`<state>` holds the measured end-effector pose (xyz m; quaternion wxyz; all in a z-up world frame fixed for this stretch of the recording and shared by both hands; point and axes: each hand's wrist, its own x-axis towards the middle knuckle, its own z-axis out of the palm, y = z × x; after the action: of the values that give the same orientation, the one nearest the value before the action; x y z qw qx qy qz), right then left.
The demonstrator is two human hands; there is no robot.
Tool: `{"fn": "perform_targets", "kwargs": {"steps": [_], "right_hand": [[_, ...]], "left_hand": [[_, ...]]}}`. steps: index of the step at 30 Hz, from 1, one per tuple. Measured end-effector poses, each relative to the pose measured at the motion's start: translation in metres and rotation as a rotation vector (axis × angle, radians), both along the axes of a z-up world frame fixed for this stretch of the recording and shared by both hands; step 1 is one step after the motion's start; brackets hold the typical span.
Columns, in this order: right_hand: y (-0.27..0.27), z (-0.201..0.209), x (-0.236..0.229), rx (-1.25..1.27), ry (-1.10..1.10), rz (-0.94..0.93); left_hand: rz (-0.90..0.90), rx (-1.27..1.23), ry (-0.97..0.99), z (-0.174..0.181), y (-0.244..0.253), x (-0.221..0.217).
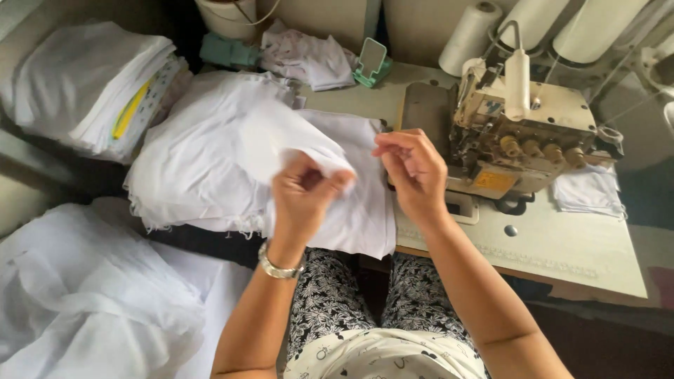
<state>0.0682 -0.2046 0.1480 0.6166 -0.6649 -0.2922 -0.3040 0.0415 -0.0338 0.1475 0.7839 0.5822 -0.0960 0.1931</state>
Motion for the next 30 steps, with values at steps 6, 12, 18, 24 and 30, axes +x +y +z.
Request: {"fn": "perform_targets", "kwargs": {"steps": [6,12,18,24,30], "right_hand": [[-0.025,0.008,-0.023,-0.380,0.129,-0.064],[-0.069,-0.009,-0.016,-0.395,0.136,-0.172],[-0.090,0.000,-0.033,-0.662,0.087,-0.205],[-0.089,0.030,-0.063,-0.620,0.108,-0.087],[-0.067,0.041,-0.068,-0.718,-0.010,0.038]], "left_hand": [[-0.228,0.325,0.062,-0.027,-0.038,-0.004],[-0.162,0.318,0.112,-0.018,-0.026,0.000],[-0.011,0.405,-0.171,0.040,0.000,-0.010],[-0.205,0.591,-0.329,0.082,0.007,-0.018],[-0.322,0.524,-0.322,0.093,-0.014,-0.025]]}}
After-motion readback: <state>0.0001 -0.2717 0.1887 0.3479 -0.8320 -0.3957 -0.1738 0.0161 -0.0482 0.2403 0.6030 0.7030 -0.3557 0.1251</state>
